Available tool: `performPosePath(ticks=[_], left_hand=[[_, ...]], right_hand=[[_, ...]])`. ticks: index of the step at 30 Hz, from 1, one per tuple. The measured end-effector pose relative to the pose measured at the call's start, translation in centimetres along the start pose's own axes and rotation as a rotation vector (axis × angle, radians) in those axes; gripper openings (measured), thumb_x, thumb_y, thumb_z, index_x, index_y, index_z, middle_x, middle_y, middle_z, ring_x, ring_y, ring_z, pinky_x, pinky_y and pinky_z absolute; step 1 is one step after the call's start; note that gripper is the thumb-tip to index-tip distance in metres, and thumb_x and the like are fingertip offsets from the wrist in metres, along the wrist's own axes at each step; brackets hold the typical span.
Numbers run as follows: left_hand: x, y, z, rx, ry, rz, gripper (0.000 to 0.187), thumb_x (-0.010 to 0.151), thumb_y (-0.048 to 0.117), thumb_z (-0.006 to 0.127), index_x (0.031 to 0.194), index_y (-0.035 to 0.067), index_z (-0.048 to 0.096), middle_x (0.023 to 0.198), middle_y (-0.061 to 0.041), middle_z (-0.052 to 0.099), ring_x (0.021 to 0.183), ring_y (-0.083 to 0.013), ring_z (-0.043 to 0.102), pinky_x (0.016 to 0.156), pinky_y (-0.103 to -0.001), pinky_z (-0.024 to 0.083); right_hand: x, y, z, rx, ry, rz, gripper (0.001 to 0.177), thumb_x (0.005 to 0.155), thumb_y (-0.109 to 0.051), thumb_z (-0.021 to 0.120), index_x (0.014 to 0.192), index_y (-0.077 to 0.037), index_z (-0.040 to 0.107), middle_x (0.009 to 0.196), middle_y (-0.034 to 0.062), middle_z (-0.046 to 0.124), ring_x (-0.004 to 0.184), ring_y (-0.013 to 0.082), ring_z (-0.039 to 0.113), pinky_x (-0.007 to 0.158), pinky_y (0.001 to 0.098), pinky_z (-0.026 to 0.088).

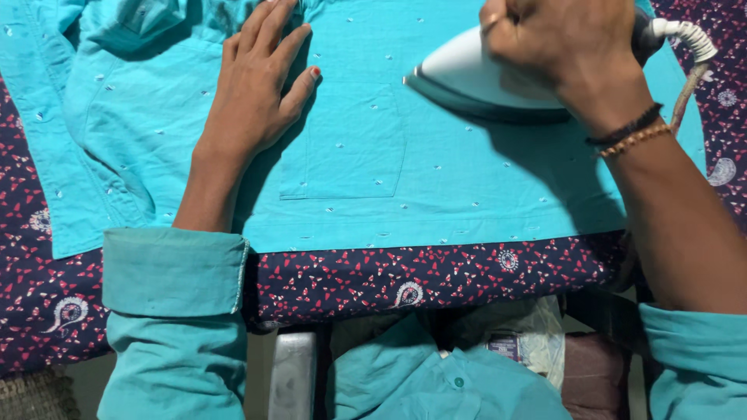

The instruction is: The person irons a light blue shirt on a patterned ironing board. They smooth the fabric with one hand while moving the iron with the other, covering the front panel and pocket area.

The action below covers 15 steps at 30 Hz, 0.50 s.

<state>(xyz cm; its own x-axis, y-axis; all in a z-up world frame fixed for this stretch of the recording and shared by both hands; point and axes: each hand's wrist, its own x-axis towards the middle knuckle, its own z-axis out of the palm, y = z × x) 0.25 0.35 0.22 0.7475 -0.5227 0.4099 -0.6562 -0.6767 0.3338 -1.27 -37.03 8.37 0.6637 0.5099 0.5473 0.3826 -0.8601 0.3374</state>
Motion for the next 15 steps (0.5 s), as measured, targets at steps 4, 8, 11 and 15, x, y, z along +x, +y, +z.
performPosePath(ticks=[4, 8, 11, 15], left_hand=[[0.0, -0.1, -0.2, 0.015, 0.011, 0.008, 0.045, 0.112, 0.029, 0.064, 0.148, 0.002, 0.061, 0.168, -0.016, 0.039, 0.158, -0.0310, 0.029, 0.124, -0.049, 0.028], [0.0, 0.0, -0.1, 0.025, 0.005, 0.008, 0.044, 0.113, 0.028, 0.064, 0.148, 0.002, 0.061, 0.169, -0.016, 0.038, 0.159, -0.0316, 0.030, 0.124, -0.049, 0.028], [0.0, 0.1, -0.1, 0.047, 0.014, 0.022, 0.044, 0.113, 0.028, 0.064, 0.148, 0.001, 0.061, 0.170, -0.017, 0.038, 0.159, -0.0325, 0.030, 0.124, -0.049, 0.028], [0.0, 0.2, -0.1, 0.040, 0.005, 0.008, 0.043, 0.113, 0.027, 0.064, 0.148, 0.001, 0.061, 0.169, -0.016, 0.039, 0.158, -0.0323, 0.032, 0.122, -0.049, 0.029]], right_hand=[[-1.1, -1.5, -5.0, 0.184, -0.249, 0.012, 0.039, 0.100, -0.027, 0.065, 0.068, -0.008, 0.076, 0.046, 0.0124, 0.052, 0.039, 0.0275, 0.051, 0.045, 0.0390, 0.042], [-3.3, -2.9, -7.8, 0.156, -0.330, 0.045, 0.052, 0.113, -0.032, 0.061, 0.067, -0.012, 0.074, 0.051, 0.0083, 0.054, 0.042, 0.0237, 0.052, 0.051, 0.0370, 0.041], [-4.5, -3.6, -9.2, 0.192, -0.362, 0.068, 0.053, 0.110, -0.031, 0.059, 0.062, -0.011, 0.069, 0.051, 0.0074, 0.054, 0.043, 0.0241, 0.051, 0.048, 0.0381, 0.040], [-5.1, -4.2, -10.3, 0.201, -0.392, 0.078, 0.053, 0.109, -0.029, 0.058, 0.059, -0.011, 0.066, 0.048, 0.0060, 0.052, 0.040, 0.0219, 0.048, 0.046, 0.0379, 0.039]])
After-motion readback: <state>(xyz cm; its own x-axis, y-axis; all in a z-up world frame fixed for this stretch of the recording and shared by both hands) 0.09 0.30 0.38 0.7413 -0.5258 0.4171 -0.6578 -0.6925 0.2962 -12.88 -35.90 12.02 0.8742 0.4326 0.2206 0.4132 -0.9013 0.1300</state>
